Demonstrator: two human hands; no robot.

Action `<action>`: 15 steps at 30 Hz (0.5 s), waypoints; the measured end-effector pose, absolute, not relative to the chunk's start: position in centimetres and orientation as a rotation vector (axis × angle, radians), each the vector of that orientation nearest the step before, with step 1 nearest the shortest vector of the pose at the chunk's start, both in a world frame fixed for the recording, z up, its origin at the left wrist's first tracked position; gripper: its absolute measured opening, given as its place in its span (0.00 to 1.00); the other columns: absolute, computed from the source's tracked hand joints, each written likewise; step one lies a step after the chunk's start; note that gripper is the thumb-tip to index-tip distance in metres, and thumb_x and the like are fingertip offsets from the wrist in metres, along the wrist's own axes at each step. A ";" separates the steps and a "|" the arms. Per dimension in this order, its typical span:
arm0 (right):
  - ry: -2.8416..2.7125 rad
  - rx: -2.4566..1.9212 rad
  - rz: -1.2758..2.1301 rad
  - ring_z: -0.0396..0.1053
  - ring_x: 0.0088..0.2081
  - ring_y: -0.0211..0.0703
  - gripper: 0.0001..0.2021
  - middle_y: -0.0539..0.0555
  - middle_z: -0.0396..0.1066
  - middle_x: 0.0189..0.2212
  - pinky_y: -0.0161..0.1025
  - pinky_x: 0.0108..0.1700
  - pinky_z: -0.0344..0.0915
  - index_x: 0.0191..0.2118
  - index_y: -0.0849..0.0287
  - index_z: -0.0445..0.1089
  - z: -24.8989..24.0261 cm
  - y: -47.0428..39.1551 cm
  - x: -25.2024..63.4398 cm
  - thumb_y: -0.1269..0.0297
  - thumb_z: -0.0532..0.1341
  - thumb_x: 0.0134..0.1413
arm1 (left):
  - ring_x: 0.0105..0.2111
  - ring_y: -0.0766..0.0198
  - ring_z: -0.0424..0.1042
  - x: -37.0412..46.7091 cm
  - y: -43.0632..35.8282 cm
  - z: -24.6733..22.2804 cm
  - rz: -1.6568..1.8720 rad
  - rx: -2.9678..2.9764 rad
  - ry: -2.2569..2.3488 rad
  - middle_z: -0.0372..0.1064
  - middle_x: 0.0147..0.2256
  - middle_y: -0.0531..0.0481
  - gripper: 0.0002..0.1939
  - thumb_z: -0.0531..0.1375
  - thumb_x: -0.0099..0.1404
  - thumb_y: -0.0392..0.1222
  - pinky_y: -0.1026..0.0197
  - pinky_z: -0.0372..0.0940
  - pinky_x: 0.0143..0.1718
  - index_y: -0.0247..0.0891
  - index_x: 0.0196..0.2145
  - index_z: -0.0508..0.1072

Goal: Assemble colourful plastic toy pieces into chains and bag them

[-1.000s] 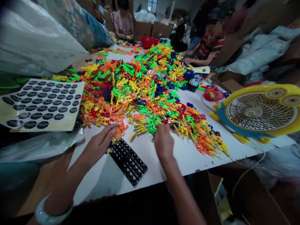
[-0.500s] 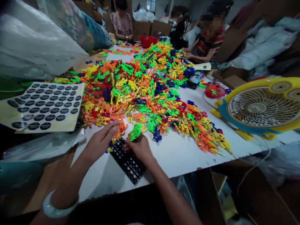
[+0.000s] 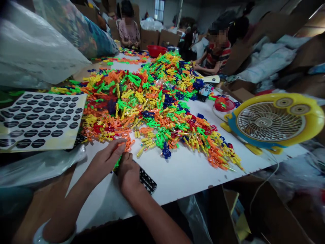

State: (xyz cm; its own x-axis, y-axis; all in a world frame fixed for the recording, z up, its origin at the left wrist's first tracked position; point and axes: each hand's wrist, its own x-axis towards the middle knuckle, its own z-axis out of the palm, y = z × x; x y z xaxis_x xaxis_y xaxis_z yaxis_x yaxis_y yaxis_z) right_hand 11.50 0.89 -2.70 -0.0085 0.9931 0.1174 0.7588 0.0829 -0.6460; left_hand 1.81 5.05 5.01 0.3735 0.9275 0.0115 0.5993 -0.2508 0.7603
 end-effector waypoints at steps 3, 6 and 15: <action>-1.740 -1.835 0.523 0.69 0.31 0.41 0.12 0.52 0.71 0.32 0.35 0.31 0.65 0.44 0.56 0.68 -1.3 1.0 16.3 0.74 0.53 0.56 | 0.47 0.59 0.73 1.7 5.2 4.9 0.624 1.970 1.289 0.74 0.45 0.51 0.22 0.46 0.68 0.57 0.60 0.65 0.47 0.44 0.50 0.68; -1.513 -2.282 0.111 0.71 0.38 0.45 0.12 0.60 0.69 0.44 0.38 0.37 0.65 0.45 0.60 0.68 0.4 2.2 22.5 0.74 0.51 0.59 | 0.46 0.59 0.73 1.8 5.3 4.6 0.639 1.975 1.287 0.75 0.45 0.51 0.22 0.46 0.68 0.56 0.61 0.66 0.46 0.44 0.50 0.69; -1.350 -2.124 0.343 0.74 0.37 0.49 0.06 0.62 0.73 0.38 0.43 0.39 0.69 0.40 0.62 0.66 0.8 3.4 25.1 0.70 0.56 0.56 | 0.51 0.58 0.70 2.0 5.3 4.5 0.712 1.902 1.231 0.73 0.49 0.49 0.21 0.47 0.68 0.52 0.57 0.62 0.54 0.42 0.49 0.71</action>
